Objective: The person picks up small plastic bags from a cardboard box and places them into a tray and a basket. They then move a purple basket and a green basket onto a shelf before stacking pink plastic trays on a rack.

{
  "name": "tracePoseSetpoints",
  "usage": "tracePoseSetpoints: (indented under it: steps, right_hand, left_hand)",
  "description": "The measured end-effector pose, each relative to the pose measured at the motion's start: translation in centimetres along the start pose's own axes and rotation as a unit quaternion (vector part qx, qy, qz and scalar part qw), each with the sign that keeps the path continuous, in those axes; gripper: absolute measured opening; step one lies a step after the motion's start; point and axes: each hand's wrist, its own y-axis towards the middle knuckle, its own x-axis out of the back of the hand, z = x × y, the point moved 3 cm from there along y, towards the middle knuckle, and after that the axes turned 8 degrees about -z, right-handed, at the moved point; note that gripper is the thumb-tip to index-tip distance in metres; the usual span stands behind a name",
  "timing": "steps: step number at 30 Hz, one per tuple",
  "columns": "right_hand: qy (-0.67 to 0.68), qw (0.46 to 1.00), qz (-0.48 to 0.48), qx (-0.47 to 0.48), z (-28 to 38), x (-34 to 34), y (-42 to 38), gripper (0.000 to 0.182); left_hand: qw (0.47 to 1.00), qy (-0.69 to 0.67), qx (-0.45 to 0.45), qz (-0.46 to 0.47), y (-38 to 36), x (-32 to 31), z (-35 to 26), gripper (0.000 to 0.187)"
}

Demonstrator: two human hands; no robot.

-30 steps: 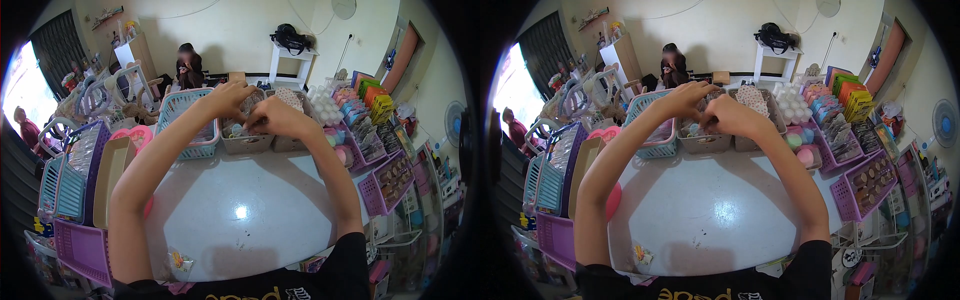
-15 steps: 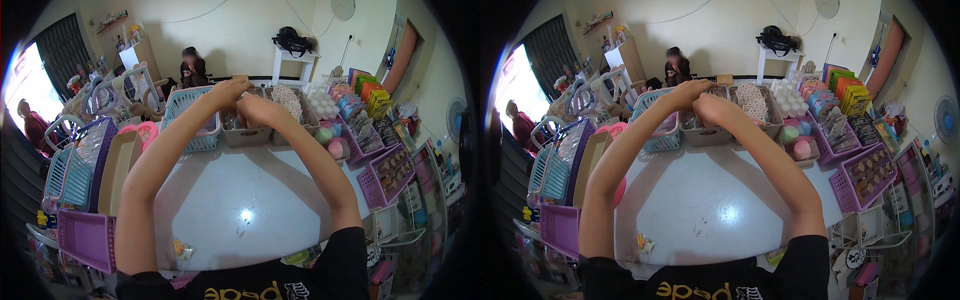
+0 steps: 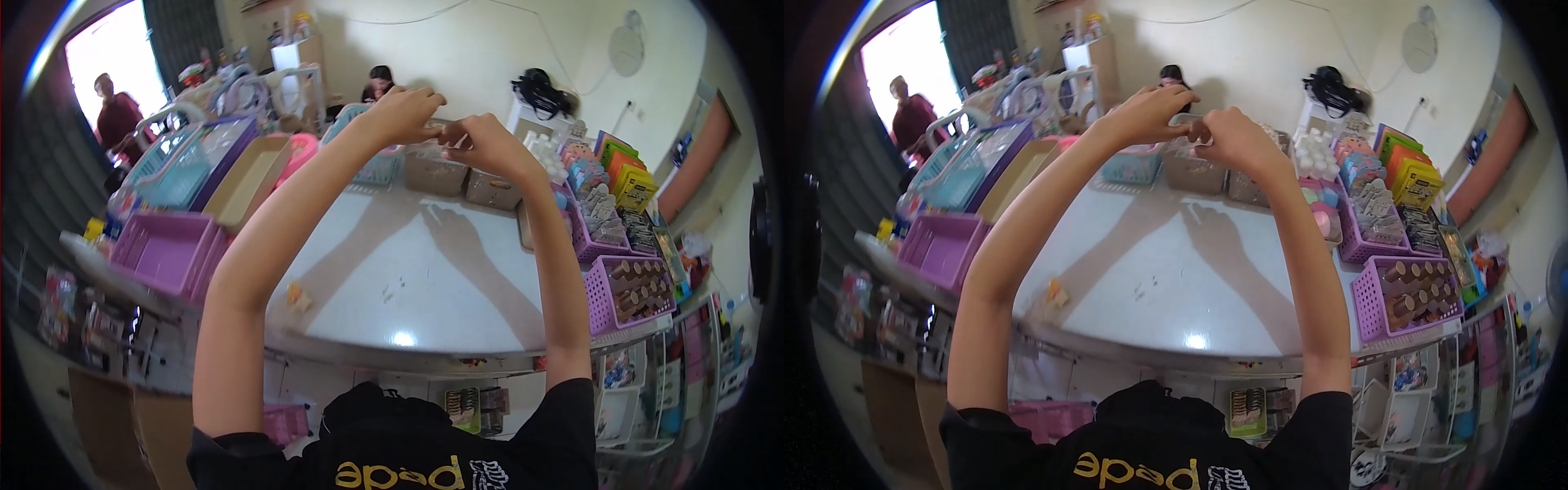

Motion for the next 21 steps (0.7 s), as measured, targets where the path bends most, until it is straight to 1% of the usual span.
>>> tracePoseSetpoints:
  steps: [2, 4, 6, 7, 8, 10, 11, 12, 14, 15, 16, 17, 18, 19, 20, 21]
  right_hand:
    - [0.004, 0.997, 0.037, 0.073, 3.7, 0.1, -1.3, 0.022]
    - [0.028, 0.992, 0.066, 0.107, 7.2, -0.4, -2.6, 0.024]
    - [0.004, 0.984, 0.110, 0.143, 10.2, -1.4, -3.7, 0.026]
    - [0.033, 0.975, 0.117, 0.184, 11.8, -2.0, -4.1, 0.028]
    - [0.049, 0.970, 0.123, 0.204, 13.6, -2.5, -4.8, 0.028]
    - [0.106, 0.949, 0.130, 0.266, 17.9, -3.3, -6.8, 0.030]
    - [0.155, 0.933, 0.158, 0.284, 20.3, -3.9, -7.8, 0.030]
    - [0.213, 0.910, 0.194, 0.297, 22.7, -4.8, -8.9, 0.030]
    - [0.274, 0.864, 0.207, 0.369, 27.8, -6.6, -11.6, 0.032]
    - [0.282, 0.840, 0.243, 0.396, 30.6, -6.9, -13.2, 0.033]
    - [0.292, 0.827, 0.249, 0.410, 33.1, -8.1, -14.9, 0.033]
    - [0.339, 0.792, 0.243, 0.447, 35.5, -9.5, -16.6, 0.033]
    - [0.384, 0.753, 0.234, 0.480, 37.9, -10.5, -18.3, 0.033]
    - [0.392, 0.742, 0.234, 0.490, 40.4, -11.2, -20.1, 0.033]
    - [0.423, 0.737, 0.209, 0.483, 42.9, -11.7, -21.8, 0.032]
    - [0.454, 0.732, 0.182, 0.474, 45.1, -12.3, -23.2, 0.032]
  left_hand:
    - [0.996, 0.072, -0.022, -0.048, -2.4, 1.8, -2.4, 0.042]
    - [0.994, 0.107, 0.012, -0.030, -5.0, 3.7, -4.4, 0.039]
    - [0.974, 0.212, -0.053, -0.068, -8.2, 5.4, -5.6, 0.027]
    - [0.972, 0.224, -0.035, -0.055, -10.3, 6.7, -6.2, 0.022]
    - [0.970, 0.237, -0.017, -0.042, -12.5, 8.2, -6.8, 0.022]
    - [0.977, 0.206, 0.038, 0.028, -17.3, 11.2, -8.0, 0.019]
    - [0.971, 0.183, 0.110, 0.108, -20.0, 12.7, -8.6, 0.034]
    - [0.974, 0.189, 0.087, 0.093, -23.1, 14.4, -9.8, 0.033]
    - [0.956, 0.189, 0.166, 0.154, -29.2, 18.0, -12.4, 0.032]
    - [0.949, 0.198, 0.187, 0.160, -32.3, 19.7, -13.8, 0.032]
    - [0.934, 0.186, 0.248, 0.178, -35.6, 21.4, -15.1, 0.030]
    - [0.916, 0.175, 0.305, 0.193, -38.8, 23.1, -16.5, 0.029]
    - [0.909, 0.166, 0.340, 0.173, -41.9, 25.1, -18.2, 0.027]
    - [0.902, 0.156, 0.373, 0.152, -45.1, 27.0, -20.0, 0.025]
    - [0.895, 0.165, 0.384, 0.158, -48.5, 28.6, -21.6, 0.025]
    - [0.870, 0.145, 0.455, 0.123, -52.4, 30.2, -22.7, 0.025]
